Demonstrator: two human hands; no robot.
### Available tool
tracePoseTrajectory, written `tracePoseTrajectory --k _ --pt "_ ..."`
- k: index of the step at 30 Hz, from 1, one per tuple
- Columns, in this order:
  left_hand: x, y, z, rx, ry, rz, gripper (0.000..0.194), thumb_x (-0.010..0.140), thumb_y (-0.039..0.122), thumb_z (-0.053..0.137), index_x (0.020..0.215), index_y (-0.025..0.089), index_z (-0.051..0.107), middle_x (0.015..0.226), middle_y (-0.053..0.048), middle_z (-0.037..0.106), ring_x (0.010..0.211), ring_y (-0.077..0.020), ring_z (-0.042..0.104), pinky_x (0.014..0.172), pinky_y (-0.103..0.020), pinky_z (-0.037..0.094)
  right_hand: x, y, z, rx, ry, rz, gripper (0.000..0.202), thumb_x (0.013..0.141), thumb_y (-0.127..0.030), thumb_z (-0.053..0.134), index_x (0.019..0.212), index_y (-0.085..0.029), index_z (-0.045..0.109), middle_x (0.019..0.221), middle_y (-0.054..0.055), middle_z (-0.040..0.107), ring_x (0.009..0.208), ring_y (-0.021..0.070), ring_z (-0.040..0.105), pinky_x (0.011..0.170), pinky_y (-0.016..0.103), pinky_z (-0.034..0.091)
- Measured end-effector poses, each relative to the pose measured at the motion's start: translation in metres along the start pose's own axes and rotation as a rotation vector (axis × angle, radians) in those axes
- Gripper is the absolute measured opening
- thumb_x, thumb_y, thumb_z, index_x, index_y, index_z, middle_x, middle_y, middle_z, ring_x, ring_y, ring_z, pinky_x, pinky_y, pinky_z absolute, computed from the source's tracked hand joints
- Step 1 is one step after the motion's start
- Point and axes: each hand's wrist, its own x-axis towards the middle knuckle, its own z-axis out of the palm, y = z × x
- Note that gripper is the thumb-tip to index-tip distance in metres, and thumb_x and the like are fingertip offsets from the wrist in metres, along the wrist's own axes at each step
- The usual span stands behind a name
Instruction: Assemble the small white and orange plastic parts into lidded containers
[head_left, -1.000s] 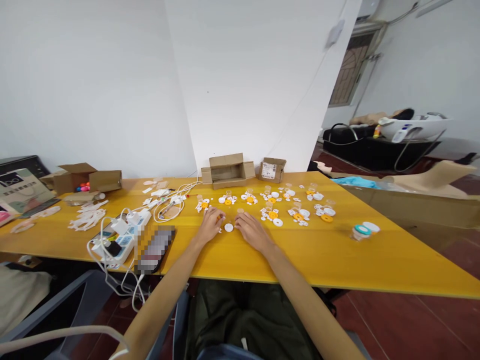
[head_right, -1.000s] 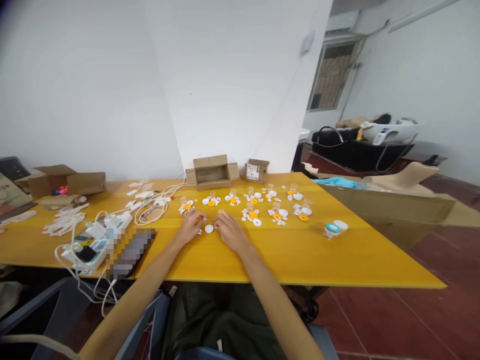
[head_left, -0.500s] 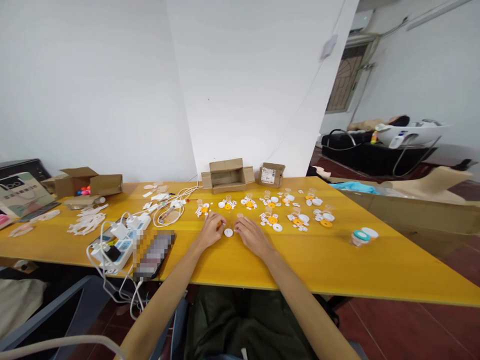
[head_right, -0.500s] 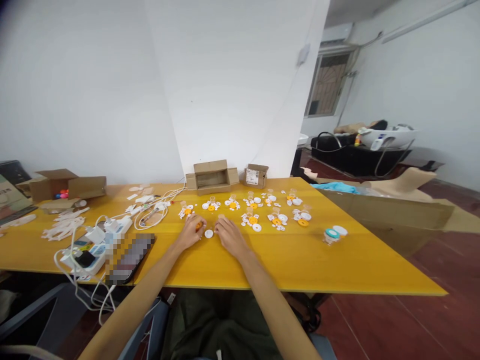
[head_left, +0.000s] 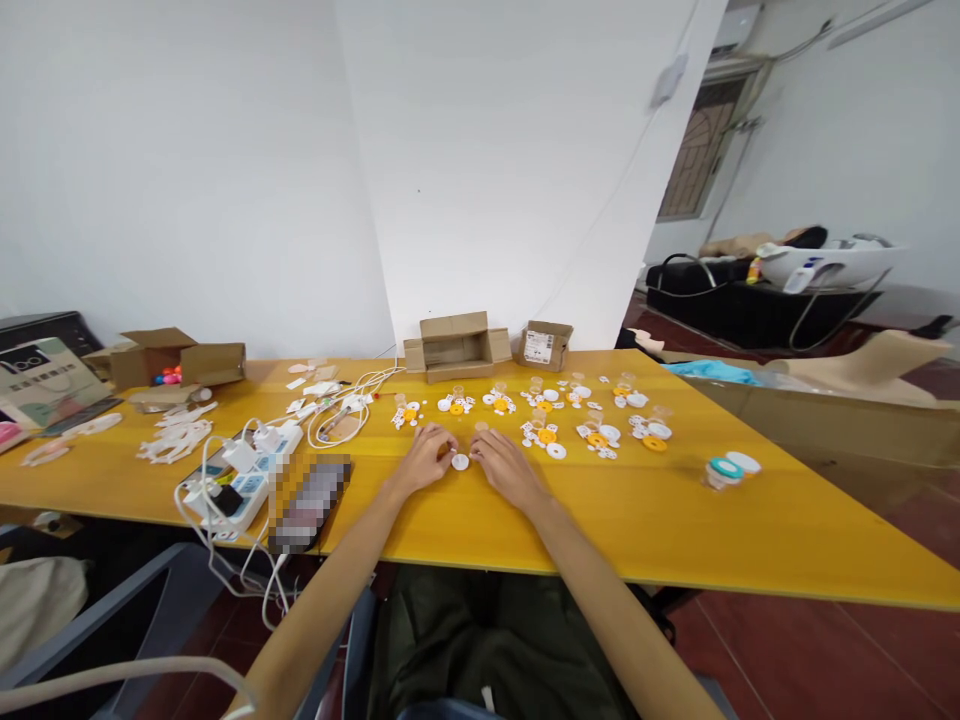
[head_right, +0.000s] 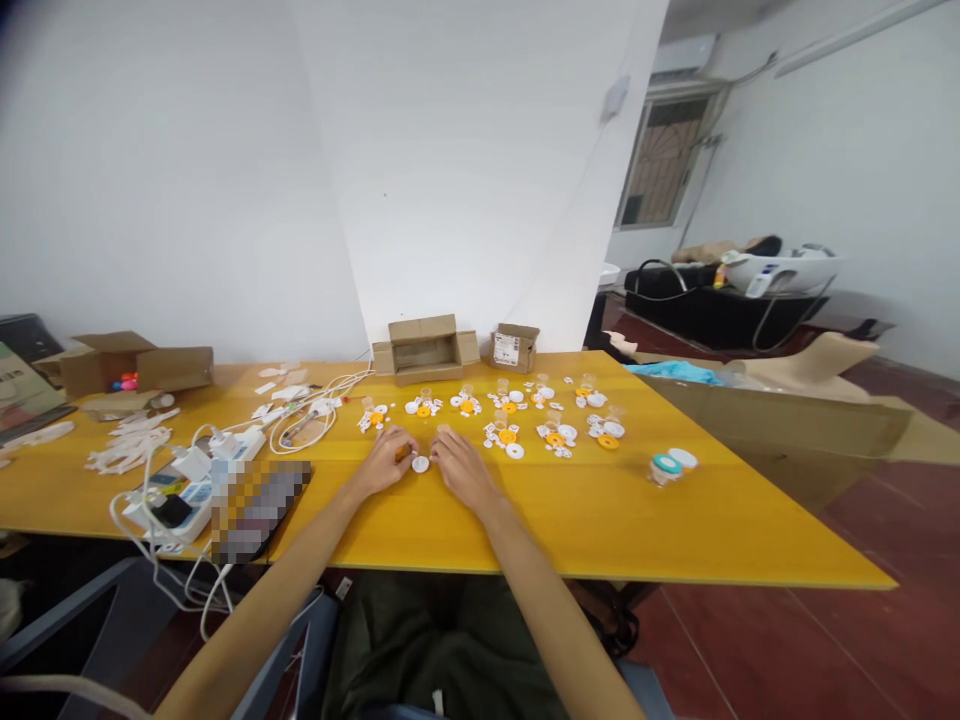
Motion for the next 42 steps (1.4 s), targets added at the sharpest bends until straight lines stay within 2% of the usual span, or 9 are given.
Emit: tracePoseTrajectory --k 6,14,23,29,34,42 --pt "0.001 -0.001 0.0 -0.012 0.001 -0.027 0.016 0.083 0.01 0.058 0.083 0.023 0.067 0.085 -0.004 0.07 0.097 -0.0239 0.06 0.093 -0.038 0.044 0.0 0.002 0.001 -0.005 0.035 -0.028 0.022 0.097 -0.012 0.048 0.084 -0.023 0.062 0.089 0.006 0.066 0.09 0.0225 0.062 0.079 0.036 0.053" --pt "0.001 -0.003 0.0 0.022 0.006 -0.053 0.015 0.083 0.012 0.06 0.079 0.024 0.068 0.084 -0.004 0.071 0.098 -0.0252 0.059 0.094 -0.04 0.042 -0.001 0.001 0.001 0.002 0.014 -0.022 0.019 0.095 -0.011 0.052 0.086 -0.023 0.063 0.09 0.006 0.067 0.089 0.0224 0.062 0.079 0.037 0.052" --pt "0.0 -0.005 0.0 0.065 0.001 -0.06 0.017 0.083 0.01 0.059 0.081 0.023 0.069 0.086 -0.004 0.07 0.099 -0.0245 0.059 0.093 -0.04 0.041 -0.001 0.0 0.0 0.006 0.015 -0.008 0.022 0.097 -0.013 0.048 0.087 -0.023 0.064 0.091 0.007 0.067 0.091 0.0226 0.062 0.08 0.037 0.053" --pt "0.001 -0.007 0.002 0.065 0.04 -0.051 0.018 0.082 0.009 0.059 0.082 0.024 0.069 0.089 -0.004 0.069 0.099 -0.0243 0.059 0.092 -0.039 0.042 -0.001 0.001 0.0 -0.016 0.013 -0.018 0.021 0.097 -0.013 0.048 0.087 -0.023 0.063 0.089 0.007 0.067 0.087 0.0218 0.062 0.078 0.036 0.053" --pt "0.0 -0.012 0.004 0.089 0.125 -0.084 0.019 0.082 0.009 0.06 0.087 0.024 0.069 0.094 -0.004 0.068 0.102 -0.0245 0.059 0.094 -0.04 0.044 -0.001 0.002 0.001 -0.03 0.005 -0.006 0.019 0.096 -0.013 0.051 0.086 -0.023 0.063 0.089 0.007 0.067 0.086 0.0216 0.062 0.078 0.035 0.052" --pt "0.002 -0.023 0.009 0.102 0.202 -0.14 0.026 0.074 0.003 0.059 0.087 0.024 0.068 0.096 -0.004 0.065 0.102 -0.0247 0.06 0.092 -0.039 0.048 -0.001 0.0 -0.001 -0.027 -0.007 0.01 0.019 0.096 -0.012 0.051 0.084 -0.023 0.061 0.086 0.006 0.067 0.083 0.021 0.062 0.076 0.034 0.052"
